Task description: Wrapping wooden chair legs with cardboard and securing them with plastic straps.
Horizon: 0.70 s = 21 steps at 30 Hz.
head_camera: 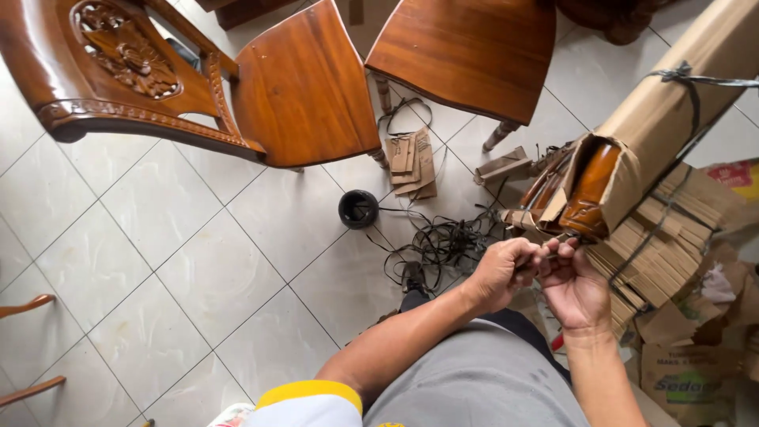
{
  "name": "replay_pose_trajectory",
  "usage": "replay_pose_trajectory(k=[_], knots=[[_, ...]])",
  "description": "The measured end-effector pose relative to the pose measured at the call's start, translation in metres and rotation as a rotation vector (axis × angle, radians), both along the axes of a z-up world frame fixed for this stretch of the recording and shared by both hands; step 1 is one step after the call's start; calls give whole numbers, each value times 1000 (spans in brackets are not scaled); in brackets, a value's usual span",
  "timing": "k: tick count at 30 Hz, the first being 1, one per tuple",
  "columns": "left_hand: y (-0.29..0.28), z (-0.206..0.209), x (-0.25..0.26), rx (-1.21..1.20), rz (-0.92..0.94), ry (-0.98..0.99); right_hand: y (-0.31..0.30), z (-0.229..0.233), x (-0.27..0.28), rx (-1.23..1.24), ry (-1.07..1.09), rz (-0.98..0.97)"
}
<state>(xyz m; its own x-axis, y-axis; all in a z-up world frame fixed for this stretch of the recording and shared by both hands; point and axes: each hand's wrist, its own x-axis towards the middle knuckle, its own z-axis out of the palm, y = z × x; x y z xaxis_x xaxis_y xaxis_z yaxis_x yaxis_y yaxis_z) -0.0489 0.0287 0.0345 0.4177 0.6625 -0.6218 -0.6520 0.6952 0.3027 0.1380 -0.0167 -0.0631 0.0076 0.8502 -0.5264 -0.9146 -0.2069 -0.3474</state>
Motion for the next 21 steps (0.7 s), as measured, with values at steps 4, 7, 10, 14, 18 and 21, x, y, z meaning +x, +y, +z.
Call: replay_pose_trajectory(k=[4, 7, 10, 14, 18, 21], knots=[[-3, -6, -5, 13, 5, -17, 0, 16, -10, 29, -4, -1], [-6, -37, -2, 93, -37, -184, 2, 36, -18, 97, 19, 26], [-9, -34, 2, 168, -117, -22, 4, 37, -15, 21, -106, 64], [-16, -29, 9, 487, -262, 218, 10, 24, -2, -215, -316, 16], [-22, -29, 12, 581, -388, 275, 19, 0, 15, -251, -411, 32], [-21, -11, 11, 740, -361, 392, 21, -40, 41, -240, -406, 85]])
